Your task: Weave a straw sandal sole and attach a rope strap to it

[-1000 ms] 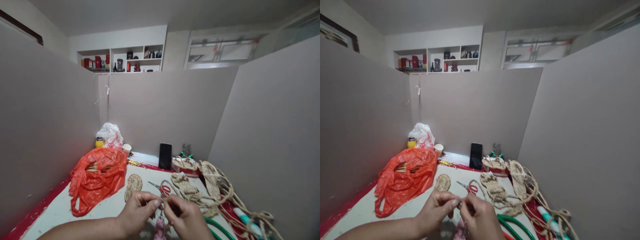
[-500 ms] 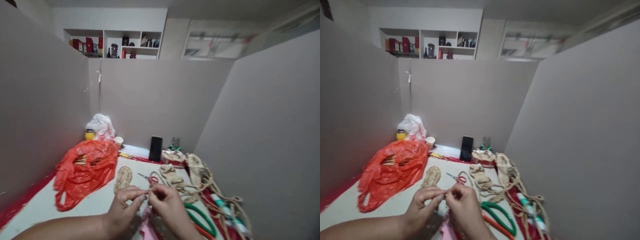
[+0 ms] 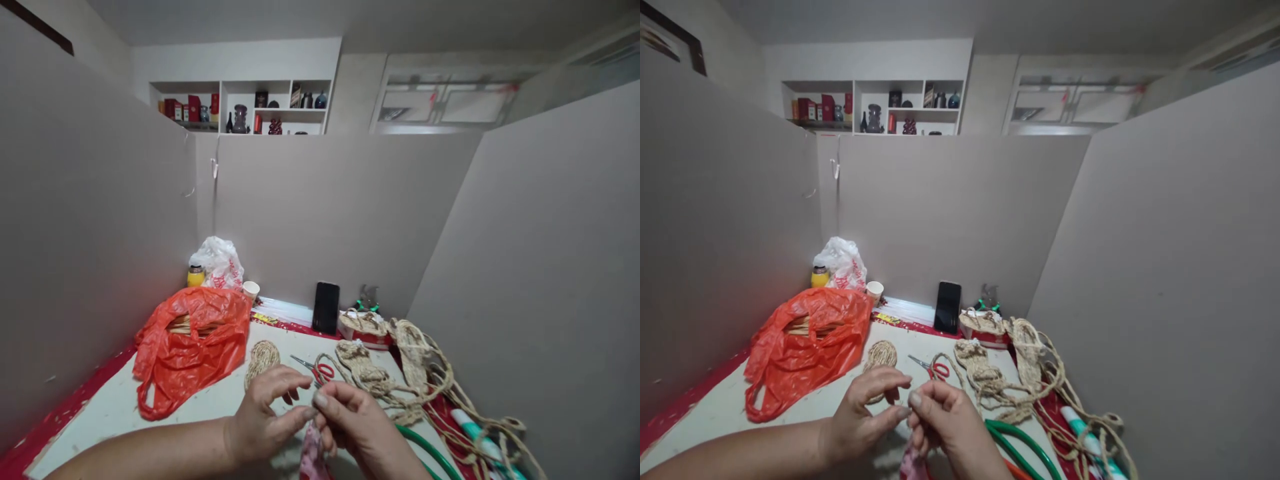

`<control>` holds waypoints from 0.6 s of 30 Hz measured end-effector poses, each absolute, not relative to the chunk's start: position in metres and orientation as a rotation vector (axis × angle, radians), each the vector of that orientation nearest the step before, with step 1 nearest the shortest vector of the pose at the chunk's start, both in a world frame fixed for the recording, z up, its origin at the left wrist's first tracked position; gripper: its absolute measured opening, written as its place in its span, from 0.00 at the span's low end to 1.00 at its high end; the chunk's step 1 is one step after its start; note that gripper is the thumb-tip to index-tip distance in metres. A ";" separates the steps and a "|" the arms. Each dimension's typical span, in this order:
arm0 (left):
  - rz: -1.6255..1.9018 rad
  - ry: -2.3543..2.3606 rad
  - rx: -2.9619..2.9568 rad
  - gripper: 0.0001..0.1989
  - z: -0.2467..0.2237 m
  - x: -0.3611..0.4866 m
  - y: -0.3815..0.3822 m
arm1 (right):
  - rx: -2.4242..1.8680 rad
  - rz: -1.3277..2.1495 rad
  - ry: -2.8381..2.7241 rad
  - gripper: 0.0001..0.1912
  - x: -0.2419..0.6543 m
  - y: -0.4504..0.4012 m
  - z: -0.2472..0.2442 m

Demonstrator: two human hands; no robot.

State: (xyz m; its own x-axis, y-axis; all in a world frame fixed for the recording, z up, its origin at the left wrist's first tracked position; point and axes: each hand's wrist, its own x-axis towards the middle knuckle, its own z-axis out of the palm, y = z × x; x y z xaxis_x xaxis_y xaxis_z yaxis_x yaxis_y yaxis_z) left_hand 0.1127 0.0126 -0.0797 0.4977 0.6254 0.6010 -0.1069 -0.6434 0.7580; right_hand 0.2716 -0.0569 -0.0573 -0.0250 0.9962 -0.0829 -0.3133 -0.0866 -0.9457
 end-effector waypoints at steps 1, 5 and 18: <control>1.191 0.410 1.987 0.14 -0.079 0.112 0.011 | -1.009 1.430 -0.917 0.17 0.270 -0.058 -0.058; 1.179 0.422 2.011 0.10 -0.072 0.111 0.006 | -1.007 1.419 -0.966 0.16 0.270 -0.062 -0.057; 1.274 0.533 1.875 0.10 -0.050 0.104 0.017 | -1.076 1.235 -1.277 0.18 0.267 -0.080 -0.041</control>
